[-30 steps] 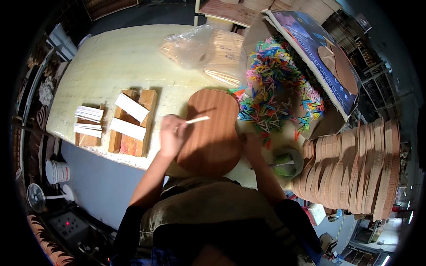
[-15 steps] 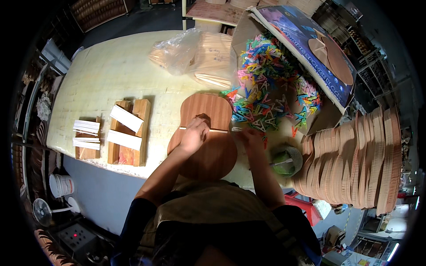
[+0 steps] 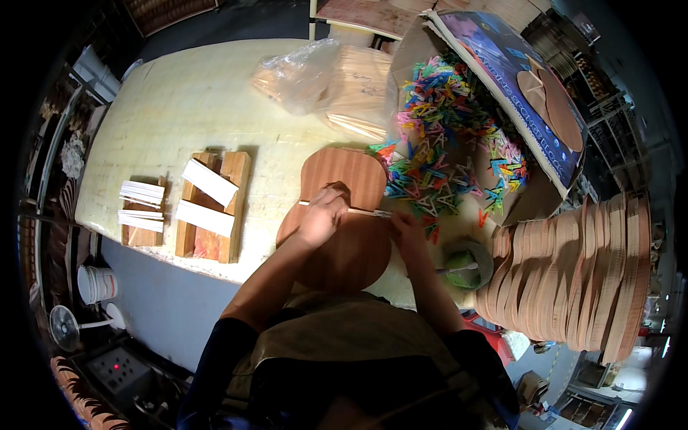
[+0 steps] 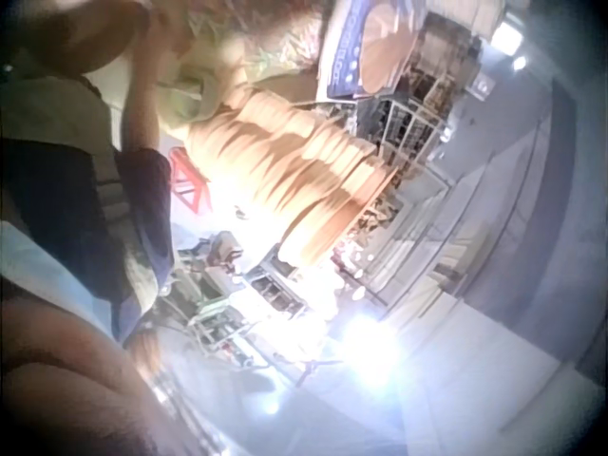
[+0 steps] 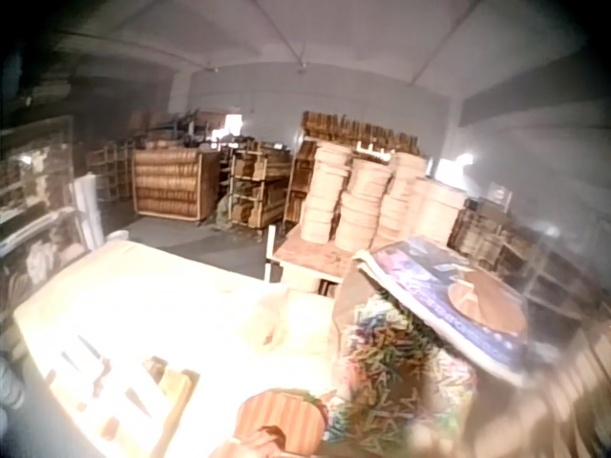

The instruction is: The person assembles small wooden frames by arranging thin wooden sticks between two larger blocks on a workbench. They then apply a white substance to the sticks using a brush and place a circular wooden piece on top of the assembly.

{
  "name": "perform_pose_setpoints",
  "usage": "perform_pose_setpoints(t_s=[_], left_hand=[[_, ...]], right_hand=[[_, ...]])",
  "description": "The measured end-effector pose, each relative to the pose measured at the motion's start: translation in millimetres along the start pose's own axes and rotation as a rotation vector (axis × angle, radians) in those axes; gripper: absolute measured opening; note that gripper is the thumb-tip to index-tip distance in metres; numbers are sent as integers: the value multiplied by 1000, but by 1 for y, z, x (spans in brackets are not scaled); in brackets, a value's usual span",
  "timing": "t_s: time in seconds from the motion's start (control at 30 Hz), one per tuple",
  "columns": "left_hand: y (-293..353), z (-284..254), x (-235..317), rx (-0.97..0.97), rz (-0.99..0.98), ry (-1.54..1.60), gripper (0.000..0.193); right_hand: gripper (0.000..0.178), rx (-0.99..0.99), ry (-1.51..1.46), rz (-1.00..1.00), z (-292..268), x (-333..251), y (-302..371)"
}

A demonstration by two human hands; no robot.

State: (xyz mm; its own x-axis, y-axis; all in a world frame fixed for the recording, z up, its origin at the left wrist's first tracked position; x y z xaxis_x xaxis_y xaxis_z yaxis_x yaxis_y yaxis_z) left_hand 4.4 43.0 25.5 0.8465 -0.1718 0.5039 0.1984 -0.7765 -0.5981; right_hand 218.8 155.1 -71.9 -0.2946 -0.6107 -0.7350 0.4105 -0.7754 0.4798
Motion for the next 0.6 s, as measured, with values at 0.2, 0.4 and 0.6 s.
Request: perform_pose_setpoints(t_s=[0.2,0.4,0.6], left_hand=[[5,6,-6,-15,-37,-16,12],[8,9,-11,-69,-57,-26,7],[10,10,-12,-53,-46,-42,7]], right_hand=[[28,-186,894,-633,30,-55,-37],[30,-311,1602,-1142,61,-57,-57],[22,-39,1691,-959,25,-82,-67]])
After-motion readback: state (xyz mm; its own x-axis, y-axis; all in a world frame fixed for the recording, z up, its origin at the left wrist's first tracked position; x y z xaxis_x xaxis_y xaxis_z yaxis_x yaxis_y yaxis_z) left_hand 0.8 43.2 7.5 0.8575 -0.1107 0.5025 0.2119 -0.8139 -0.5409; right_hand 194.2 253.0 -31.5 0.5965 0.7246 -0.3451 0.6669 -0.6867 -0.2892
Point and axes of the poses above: each hand's wrist, its own y-axis away from the middle knuckle, its own z-axis out of the palm, x = y × z, the point moved 5 cm from there along -y, towards the middle knuckle, and after that the axes turned 12 degrees about -y, right-handed, at the moved point
